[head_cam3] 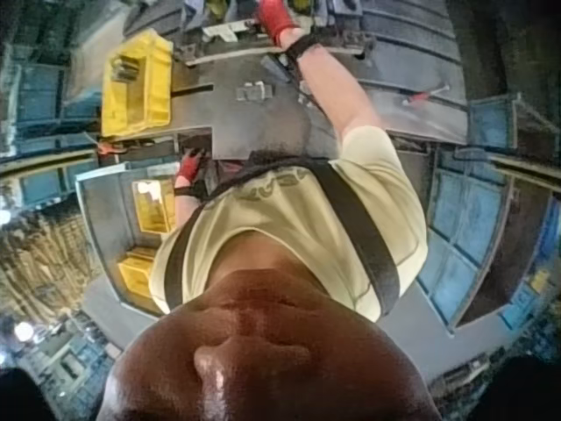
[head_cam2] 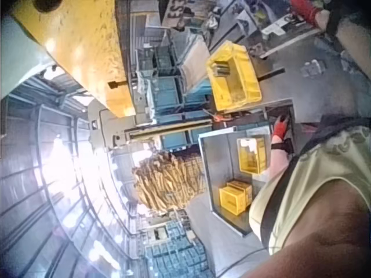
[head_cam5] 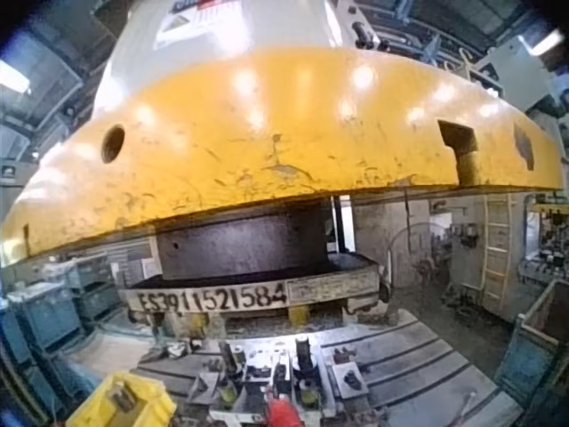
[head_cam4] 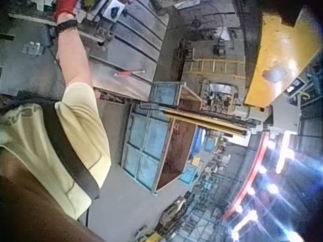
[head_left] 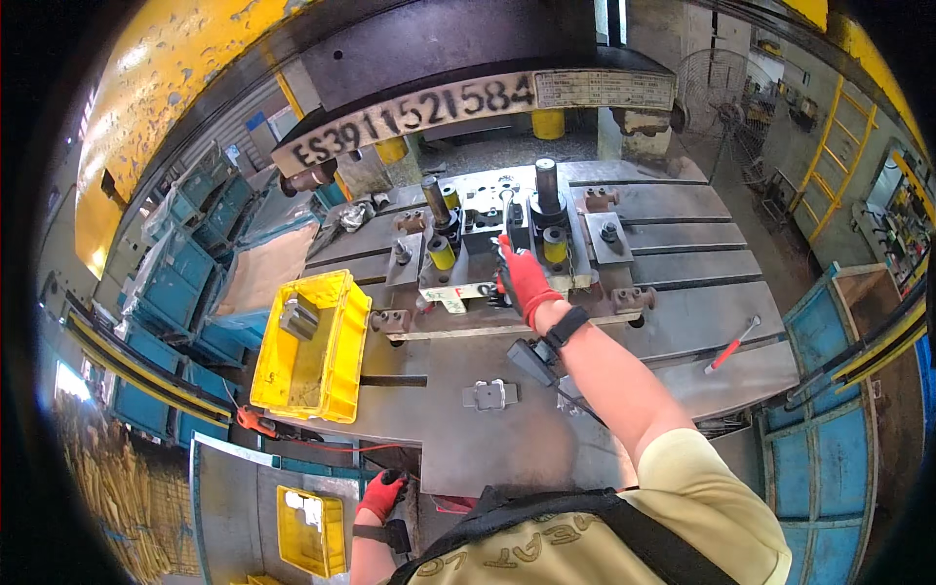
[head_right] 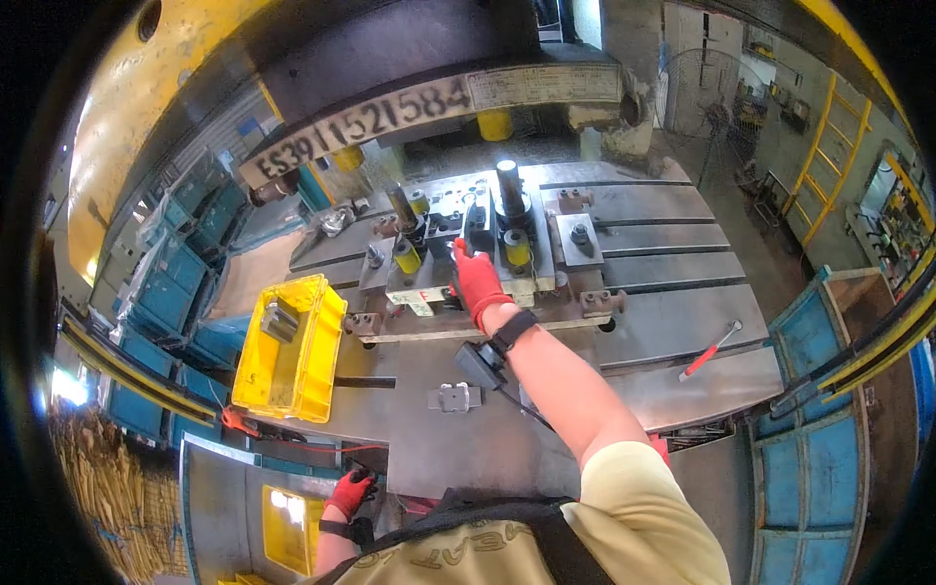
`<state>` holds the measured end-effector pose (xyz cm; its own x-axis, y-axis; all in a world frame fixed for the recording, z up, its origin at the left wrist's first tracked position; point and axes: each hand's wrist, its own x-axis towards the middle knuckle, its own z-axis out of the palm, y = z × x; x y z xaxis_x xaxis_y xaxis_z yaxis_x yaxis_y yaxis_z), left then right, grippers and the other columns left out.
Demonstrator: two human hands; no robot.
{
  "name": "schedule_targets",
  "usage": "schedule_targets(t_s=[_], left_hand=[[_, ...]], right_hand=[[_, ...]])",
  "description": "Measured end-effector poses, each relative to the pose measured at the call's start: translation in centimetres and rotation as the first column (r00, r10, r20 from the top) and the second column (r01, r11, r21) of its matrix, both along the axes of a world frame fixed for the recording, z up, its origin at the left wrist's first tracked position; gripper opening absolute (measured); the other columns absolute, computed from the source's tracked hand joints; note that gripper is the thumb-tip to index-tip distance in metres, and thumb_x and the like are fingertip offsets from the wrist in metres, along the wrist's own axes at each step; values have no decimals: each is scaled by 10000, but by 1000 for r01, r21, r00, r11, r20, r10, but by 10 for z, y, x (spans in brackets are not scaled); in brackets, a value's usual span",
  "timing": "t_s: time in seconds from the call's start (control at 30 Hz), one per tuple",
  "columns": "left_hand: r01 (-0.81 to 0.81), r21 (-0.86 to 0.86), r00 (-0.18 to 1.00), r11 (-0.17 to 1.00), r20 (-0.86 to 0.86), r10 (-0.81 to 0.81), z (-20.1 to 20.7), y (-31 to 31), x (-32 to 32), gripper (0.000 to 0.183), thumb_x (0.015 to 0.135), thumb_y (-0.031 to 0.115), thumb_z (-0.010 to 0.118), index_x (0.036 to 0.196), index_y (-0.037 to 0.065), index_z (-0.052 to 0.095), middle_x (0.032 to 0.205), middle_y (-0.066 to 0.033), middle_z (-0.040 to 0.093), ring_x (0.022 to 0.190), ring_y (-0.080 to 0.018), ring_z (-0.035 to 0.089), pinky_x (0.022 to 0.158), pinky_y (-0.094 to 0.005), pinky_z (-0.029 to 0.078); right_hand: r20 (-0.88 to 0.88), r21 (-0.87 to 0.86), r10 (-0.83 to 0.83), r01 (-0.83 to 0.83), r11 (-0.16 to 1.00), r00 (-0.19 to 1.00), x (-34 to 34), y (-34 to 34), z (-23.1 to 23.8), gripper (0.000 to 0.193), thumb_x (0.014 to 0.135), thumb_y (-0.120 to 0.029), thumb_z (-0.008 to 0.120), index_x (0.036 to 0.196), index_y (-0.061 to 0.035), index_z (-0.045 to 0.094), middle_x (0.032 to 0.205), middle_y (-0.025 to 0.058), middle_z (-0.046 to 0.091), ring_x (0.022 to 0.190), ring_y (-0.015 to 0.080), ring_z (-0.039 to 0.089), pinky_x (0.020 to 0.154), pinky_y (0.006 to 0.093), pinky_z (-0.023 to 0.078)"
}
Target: Placing metal parts into a machining fixture, securing them, and operating a large industrial press.
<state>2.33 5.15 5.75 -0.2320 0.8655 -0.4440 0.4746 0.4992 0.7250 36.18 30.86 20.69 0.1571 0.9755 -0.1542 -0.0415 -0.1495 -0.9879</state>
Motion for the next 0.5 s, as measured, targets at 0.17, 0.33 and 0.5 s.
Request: schedule_targets(t_s=[0.17, 0.33, 0.5], left_hand=[[116, -15, 993, 993, -10, -116, -4, -4, -3, 284, 653, 228, 538, 877, 56, 507, 839, -112, 535, 792, -221, 505, 674, -282, 393], [154, -113, 983, 982, -84, -164, 25, -7, 18, 302, 659, 242, 533, 898, 61, 497, 855, -116, 529, 811, -236, 495, 697, -285, 383], [237, -40, 959, 971, -151, -240, 11, -12, 15, 292, 669, 254, 525, 885, 59, 501, 866, -123, 524, 847, -241, 480, 706, -293, 376]], right_hand=[[133, 24, 3, -7, 1000, 991, 2, 10, -9, 566, 716, -484, 364, 813, 66, 457, 606, 166, 516, 476, 210, 517, 489, 298, 403], [161, -2, 118, -119, 993, 980, 16, 0, 1, 519, 718, -474, 384, 697, 35, 485, 471, 109, 488, 429, 193, 491, 426, 284, 372], [-194, 172, 210, -178, 969, 958, 24, -42, 34, 393, 720, -411, 451, 638, -28, 483, 430, 22, 427, 356, 115, 421, 340, 229, 309]])
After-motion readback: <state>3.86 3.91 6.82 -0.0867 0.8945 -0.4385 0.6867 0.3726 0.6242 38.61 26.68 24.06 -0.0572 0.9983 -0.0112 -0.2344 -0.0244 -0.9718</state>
